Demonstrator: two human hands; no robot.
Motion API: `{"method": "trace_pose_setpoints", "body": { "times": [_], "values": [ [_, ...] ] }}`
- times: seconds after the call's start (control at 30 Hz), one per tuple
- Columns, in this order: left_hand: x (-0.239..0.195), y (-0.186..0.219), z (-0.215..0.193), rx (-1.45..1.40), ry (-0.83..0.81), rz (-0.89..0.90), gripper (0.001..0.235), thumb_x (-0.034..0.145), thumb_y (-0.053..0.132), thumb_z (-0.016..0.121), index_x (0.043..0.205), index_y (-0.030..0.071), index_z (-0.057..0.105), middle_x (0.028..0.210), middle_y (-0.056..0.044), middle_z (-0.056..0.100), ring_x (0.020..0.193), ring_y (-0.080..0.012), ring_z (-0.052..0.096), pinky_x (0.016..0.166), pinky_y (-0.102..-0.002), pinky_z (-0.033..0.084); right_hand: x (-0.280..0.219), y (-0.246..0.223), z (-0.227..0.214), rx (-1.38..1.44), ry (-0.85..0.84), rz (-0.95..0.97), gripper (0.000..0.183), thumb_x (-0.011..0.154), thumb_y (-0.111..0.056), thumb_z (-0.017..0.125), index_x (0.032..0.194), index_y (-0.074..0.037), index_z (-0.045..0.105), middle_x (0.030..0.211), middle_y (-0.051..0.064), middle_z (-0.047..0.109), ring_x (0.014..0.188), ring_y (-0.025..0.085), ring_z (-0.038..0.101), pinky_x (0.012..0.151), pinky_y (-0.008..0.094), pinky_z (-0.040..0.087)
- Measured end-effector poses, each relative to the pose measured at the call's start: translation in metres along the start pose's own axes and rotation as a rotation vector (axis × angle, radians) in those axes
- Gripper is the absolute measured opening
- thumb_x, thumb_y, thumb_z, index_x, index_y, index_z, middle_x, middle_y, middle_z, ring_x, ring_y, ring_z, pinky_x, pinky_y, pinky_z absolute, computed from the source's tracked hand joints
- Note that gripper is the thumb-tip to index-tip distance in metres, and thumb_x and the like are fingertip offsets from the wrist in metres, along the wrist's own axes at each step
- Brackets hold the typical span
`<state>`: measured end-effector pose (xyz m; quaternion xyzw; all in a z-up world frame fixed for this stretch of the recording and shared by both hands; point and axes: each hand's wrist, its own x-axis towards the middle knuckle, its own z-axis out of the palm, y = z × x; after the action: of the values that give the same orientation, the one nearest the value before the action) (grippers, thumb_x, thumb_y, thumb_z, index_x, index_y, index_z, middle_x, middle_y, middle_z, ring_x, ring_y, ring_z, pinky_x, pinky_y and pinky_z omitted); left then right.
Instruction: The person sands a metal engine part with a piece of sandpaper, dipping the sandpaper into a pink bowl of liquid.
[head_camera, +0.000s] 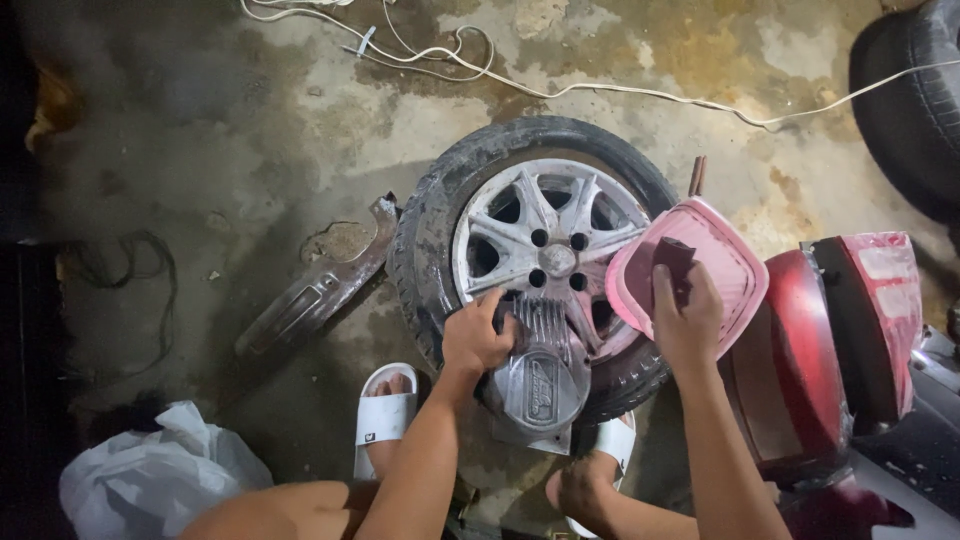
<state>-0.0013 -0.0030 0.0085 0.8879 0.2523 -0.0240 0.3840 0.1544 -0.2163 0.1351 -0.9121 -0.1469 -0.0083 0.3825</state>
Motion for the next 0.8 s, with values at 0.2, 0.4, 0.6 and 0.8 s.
{"method": "trace_pose_setpoints", "body": {
  "times": [0.2, 0.4, 0.6, 0.8],
  "values": [
    [-0.002, 0.007, -0.010, -0.033, -0.037, -0.012, 0.058, 0.093, 0.037, 0.051, 0.146, 0.015, 0.056, 0.114, -0.024, 0.072, 0.096, -0.0425, 0.073, 0.084, -0.053, 0.058, -0.039, -0.047, 0.011, 0.006, -0.117, 0.030, 0.017, 0.099, -0.021, 0.072, 0.098, -0.005, 0.066, 0.077, 0.019, 0.065, 0.070, 0.032, 0.069, 0.064, 0.041, 0.054],
    [0.005, -0.006, 0.007, 0.018, -0.056, -0.031, 0.056, 0.093, 0.043, 0.051, 0.145, 0.021, 0.056, 0.116, -0.020, 0.072, 0.095, -0.0385, 0.074, 0.083, -0.049, 0.060, -0.056, 0.006, 0.062, -0.114, -0.395, 0.170, 0.036, 0.088, -0.025, 0.074, 0.116, -0.004, 0.068, 0.093, 0.028, 0.072, 0.090, 0.045, 0.072, 0.070, 0.050, 0.057],
    [0.003, -0.007, 0.007, 0.044, -0.071, -0.037, 0.056, 0.094, 0.045, 0.050, 0.146, 0.023, 0.054, 0.119, -0.018, 0.071, 0.099, -0.0375, 0.074, 0.083, -0.049, 0.060, -0.060, 0.005, 0.086, -0.218, -0.515, 0.279, 0.040, 0.090, -0.033, 0.070, 0.119, -0.005, 0.071, 0.091, 0.020, 0.075, 0.085, 0.035, 0.076, 0.069, 0.042, 0.060],
    [0.003, -0.004, 0.004, 0.017, -0.061, -0.041, 0.055, 0.093, 0.041, 0.050, 0.145, 0.023, 0.055, 0.115, -0.018, 0.071, 0.097, -0.0380, 0.074, 0.084, -0.048, 0.059, -0.060, 0.002, 0.089, -0.270, -0.472, 0.194, 0.039, 0.086, -0.029, 0.072, 0.117, -0.005, 0.073, 0.084, 0.022, 0.074, 0.082, 0.039, 0.074, 0.068, 0.046, 0.058]
  ]
}}
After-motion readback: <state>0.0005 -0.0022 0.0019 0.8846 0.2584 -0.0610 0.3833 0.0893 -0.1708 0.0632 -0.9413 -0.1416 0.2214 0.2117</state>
